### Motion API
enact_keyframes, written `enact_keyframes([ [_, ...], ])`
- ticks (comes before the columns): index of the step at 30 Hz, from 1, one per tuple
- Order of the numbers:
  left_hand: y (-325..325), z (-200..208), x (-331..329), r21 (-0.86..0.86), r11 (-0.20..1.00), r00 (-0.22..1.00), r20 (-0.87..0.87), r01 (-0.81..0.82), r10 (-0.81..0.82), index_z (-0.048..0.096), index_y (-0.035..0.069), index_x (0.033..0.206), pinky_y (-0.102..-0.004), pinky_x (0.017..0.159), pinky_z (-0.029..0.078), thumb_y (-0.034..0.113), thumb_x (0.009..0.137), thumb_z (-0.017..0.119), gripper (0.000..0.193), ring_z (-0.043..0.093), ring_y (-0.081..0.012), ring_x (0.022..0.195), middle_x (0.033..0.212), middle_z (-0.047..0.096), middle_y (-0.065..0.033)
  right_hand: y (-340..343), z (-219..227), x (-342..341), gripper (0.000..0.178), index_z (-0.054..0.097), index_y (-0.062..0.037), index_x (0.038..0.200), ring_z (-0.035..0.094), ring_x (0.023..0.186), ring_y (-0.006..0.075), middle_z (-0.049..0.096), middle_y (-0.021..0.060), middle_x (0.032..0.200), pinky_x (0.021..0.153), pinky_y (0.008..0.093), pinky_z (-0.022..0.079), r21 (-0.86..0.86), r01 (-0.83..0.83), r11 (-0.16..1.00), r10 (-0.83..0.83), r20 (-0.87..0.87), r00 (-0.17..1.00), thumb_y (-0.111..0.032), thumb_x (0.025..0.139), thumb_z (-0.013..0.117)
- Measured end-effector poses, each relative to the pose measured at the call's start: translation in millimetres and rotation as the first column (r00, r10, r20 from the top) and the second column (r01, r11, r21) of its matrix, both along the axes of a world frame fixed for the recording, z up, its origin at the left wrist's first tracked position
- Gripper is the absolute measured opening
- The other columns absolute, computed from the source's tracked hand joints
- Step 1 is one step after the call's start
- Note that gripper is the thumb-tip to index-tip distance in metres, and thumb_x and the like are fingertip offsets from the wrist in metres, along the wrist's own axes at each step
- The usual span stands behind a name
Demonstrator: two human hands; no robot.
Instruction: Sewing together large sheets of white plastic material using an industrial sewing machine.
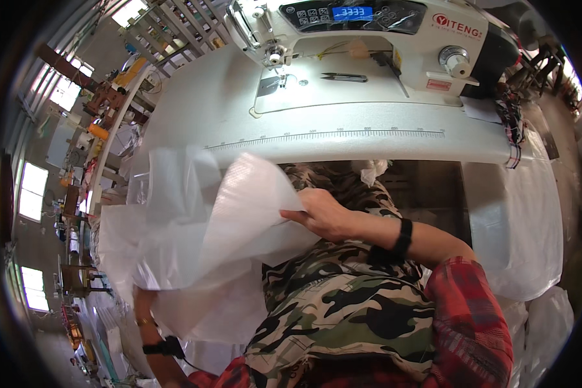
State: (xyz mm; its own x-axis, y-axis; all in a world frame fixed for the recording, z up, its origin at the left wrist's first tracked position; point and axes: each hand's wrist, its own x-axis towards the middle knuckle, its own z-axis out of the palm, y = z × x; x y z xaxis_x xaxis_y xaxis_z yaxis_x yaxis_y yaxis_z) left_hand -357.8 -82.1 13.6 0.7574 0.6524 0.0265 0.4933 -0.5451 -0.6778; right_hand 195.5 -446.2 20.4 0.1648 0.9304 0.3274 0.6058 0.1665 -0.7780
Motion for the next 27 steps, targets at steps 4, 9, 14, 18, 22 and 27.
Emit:
enact_keyframes([
  [4,-110.0,26.2,50.2,-0.613,0.688,0.808,0.131,-0.389,0.574,0.061,0.005,0.123,-0.0417,0.079,0.054,0.032,0.08,0.069,0.051,0.066,-0.0349,0.101,0.11,0.069,-0.0164,23.6,-36.9,-7.3,0.03,0.071,-0.0045,0.099,0.064,0.08,0.0381,0.066,0.0238,0.089,0.075,0.0422,0.049,-0.354,-0.331,0.875,0.24,-0.276,0.931,-0.029,0.096,0.054],
  [9,-80.4,32.2,-44.7,-0.588,0.776,0.941,0.07,-0.23,0.331,0.066,0.002,0.113,-0.0387,0.073,0.054,0.03,0.083,0.069,0.041,0.067,-0.0318,0.092,0.103,0.07,-0.0158,24.0,-20.4,-18.3,0.036,0.071,-0.0022,0.1,0.066,0.076,0.0255,0.071,0.0163,0.087,0.074,0.0358,0.051,-0.209,-0.459,0.863,0.325,-0.467,0.823,-0.034,0.097,0.054],
  [14,-9.8,134.2,106.8,-0.675,0.708,0.587,0.494,-0.205,0.641,0.07,-0.005,0.079,-0.029,0.054,0.037,0.025,0.091,0.066,0.033,0.047,-0.0075,0.06,0.062,0.057,0.0007,14.2,11.4,12.9,0.039,0.063,0.0032,0.111,0.064,0.093,0.0165,0.067,0.0099,0.1,0.081,0.0328,0.053,-0.138,-0.014,0.99,-0.123,-0.919,0.374,-0.032,0.1,0.051],
  [18,12.2,176.6,172.2,-0.44,0.856,0.343,0.875,0.272,0.341,0.07,-0.006,0.086,-0.0288,0.059,0.039,0.022,0.092,0.066,0.029,0.045,-0.0072,0.065,0.068,0.057,0.0037,13.4,3.9,38.7,0.039,0.046,0.0052,0.126,0.064,0.098,0.0253,0.059,0.0157,0.114,0.08,0.0412,0.059,-0.192,0.191,0.962,-0.199,-0.98,0.017,-0.023,0.1,0.05],
  [22,3.6,226.0,195.2,-0.2,0.932,0.402,0.913,0.301,0.067,0.07,-0.004,0.093,-0.0279,0.069,0.045,0.019,0.094,0.06,0.025,0.055,-0.0117,0.074,0.079,0.066,0.0007,-2.5,-5.7,54.2,0.042,0.045,0.0049,0.129,0.063,0.102,0.0259,0.058,0.0163,0.118,0.082,0.0424,0.058,-0.273,0.334,0.902,-0.317,-0.945,0.086,-0.026,0.101,0.048],
  [27,-35.9,283.1,149.0,0.066,0.947,0.286,0.944,0.314,-0.161,0.062,0.0,0.093,-0.0249,0.071,0.041,0.016,0.094,0.053,0.018,0.052,-0.0113,0.076,0.085,0.058,-0.0023,-6.6,21.1,53.1,0.045,0.044,0.0061,0.128,0.064,0.098,0.0251,0.059,0.0186,0.116,0.075,0.0412,0.059,-0.314,0.386,0.867,-0.39,-0.911,0.136,-0.029,0.1,0.048],
])
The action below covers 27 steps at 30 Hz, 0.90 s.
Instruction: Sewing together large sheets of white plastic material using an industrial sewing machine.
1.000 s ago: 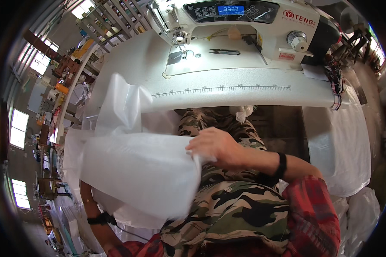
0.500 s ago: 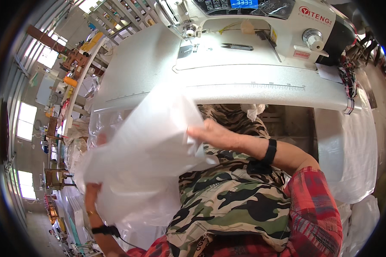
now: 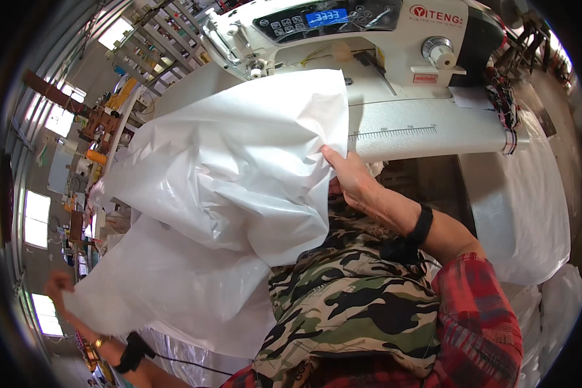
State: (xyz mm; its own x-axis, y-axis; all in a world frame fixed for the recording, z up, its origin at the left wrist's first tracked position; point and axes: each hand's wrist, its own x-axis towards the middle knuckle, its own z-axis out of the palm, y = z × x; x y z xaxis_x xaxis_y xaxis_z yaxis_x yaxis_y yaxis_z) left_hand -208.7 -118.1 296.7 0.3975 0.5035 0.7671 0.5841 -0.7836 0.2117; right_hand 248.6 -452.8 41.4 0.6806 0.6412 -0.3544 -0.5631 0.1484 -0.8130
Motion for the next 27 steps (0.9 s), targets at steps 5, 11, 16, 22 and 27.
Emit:
enact_keyframes([
  [5,-99.3,51.1,64.1,0.134,0.968,0.972,-0.13,0.212,-0.195,0.06,0.004,0.081,-0.0232,0.058,0.031,0.018,0.083,0.06,0.015,0.041,-0.0068,0.061,0.067,0.047,-0.0007,2.7,3.2,7.9,0.045,0.046,0.0075,0.126,0.065,0.097,0.0258,0.061,0.0195,0.112,0.075,0.0394,0.059,-0.027,0.005,1.0,0.0,0.182,0.983,-0.029,0.099,0.049],
  [11,-129.0,70.2,191.6,-0.12,0.575,0.49,-0.401,0.81,-0.774,0.061,0.002,0.072,-0.0271,0.048,0.028,0.025,0.077,0.069,0.024,0.041,-0.0098,0.048,0.056,0.045,-0.0007,3.8,-3.4,-20.1,0.045,0.052,0.008,0.122,0.061,0.099,0.0217,0.062,0.017,0.111,0.085,0.0347,0.052,-0.041,-0.09,0.995,0.098,0.319,0.943,-0.029,0.097,0.052],
  [16,-180.6,-25.5,347.7,-0.296,0.429,0.397,-0.163,0.854,-0.903,0.054,0.0,0.059,-0.0296,0.045,0.025,0.028,0.077,0.081,0.043,0.031,-0.0107,0.048,0.051,0.038,-0.0039,-31.4,-34.3,-13.4,0.039,0.062,0.0047,0.114,0.058,0.093,0.0138,0.066,0.0096,0.102,0.083,0.0297,0.048,-0.055,-0.209,0.976,0.209,0.488,0.847,-0.03,0.096,0.057],
  [22,-199.2,-144.5,455.0,0.01,0.591,0.583,-0.181,0.807,-0.792,0.048,0.004,0.053,-0.0389,0.044,0.038,0.044,0.081,0.073,0.055,0.047,-0.0306,0.043,0.05,0.05,-0.0125,-37.0,-2.4,21.5,0.029,0.063,0.004,0.112,0.061,0.089,0.011,0.067,0.0055,0.094,0.077,0.0274,0.049,0.068,-0.104,0.992,0.06,0.468,0.882,-0.019,0.096,0.055],
  [27,-177.6,-197.9,481.5,-0.14,0.606,0.608,-0.031,0.783,-0.793,0.051,0.004,0.056,-0.0358,0.044,0.037,0.039,0.081,0.075,0.049,0.047,-0.0287,0.044,0.051,0.051,-0.0115,-18.8,14.5,63.7,0.017,0.058,0.0017,0.105,0.052,0.067,0.0061,0.057,-0.0009,0.074,0.063,0.026,0.047,-0.012,-0.018,1.0,0.021,0.574,0.818,-0.011,0.094,0.052],
])
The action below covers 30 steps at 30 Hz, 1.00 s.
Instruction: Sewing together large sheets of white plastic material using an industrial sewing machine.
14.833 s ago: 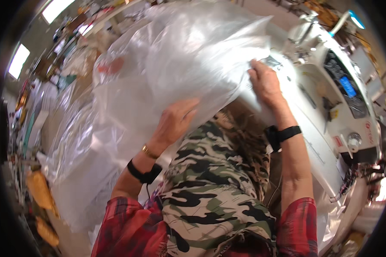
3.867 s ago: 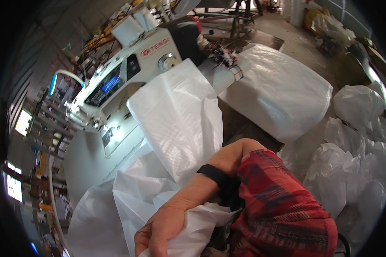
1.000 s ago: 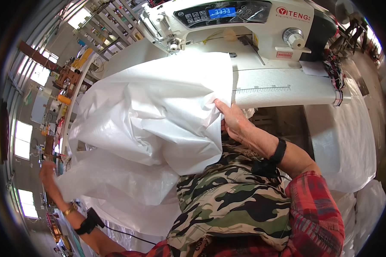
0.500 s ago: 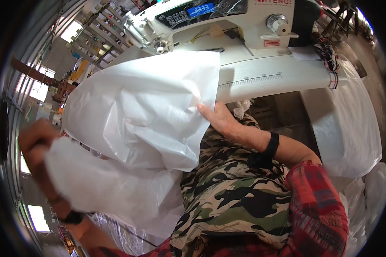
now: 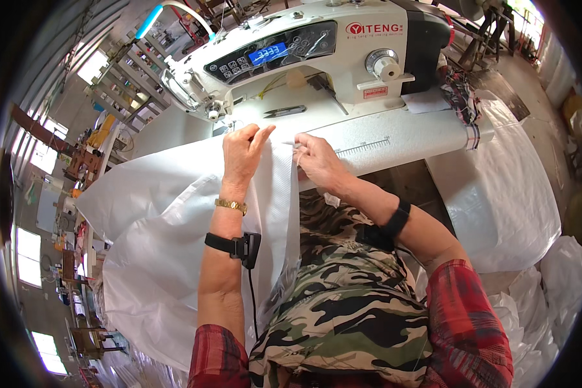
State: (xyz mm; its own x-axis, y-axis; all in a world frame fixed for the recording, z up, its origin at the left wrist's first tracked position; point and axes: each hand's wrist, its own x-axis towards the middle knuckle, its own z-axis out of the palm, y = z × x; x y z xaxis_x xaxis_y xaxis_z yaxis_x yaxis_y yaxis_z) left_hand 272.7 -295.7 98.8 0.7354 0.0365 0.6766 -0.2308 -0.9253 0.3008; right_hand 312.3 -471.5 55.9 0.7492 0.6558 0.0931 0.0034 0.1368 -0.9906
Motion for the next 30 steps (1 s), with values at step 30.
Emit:
enact_keyframes([
  [30,-2.6,41.2,-78.0,-0.464,0.816,0.904,-0.067,0.346,-0.422,0.069,-0.001,0.086,-0.0243,0.066,0.051,0.007,0.08,0.077,0.013,0.061,-0.0095,0.076,0.09,0.066,-0.0069,5.5,26.8,-49.2,0.01,0.059,0.0026,0.085,0.046,0.071,0.0055,0.053,-0.0019,0.074,0.065,0.0244,0.043,0.067,0.029,0.997,-0.044,0.241,0.969,-0.005,0.092,0.059],
])
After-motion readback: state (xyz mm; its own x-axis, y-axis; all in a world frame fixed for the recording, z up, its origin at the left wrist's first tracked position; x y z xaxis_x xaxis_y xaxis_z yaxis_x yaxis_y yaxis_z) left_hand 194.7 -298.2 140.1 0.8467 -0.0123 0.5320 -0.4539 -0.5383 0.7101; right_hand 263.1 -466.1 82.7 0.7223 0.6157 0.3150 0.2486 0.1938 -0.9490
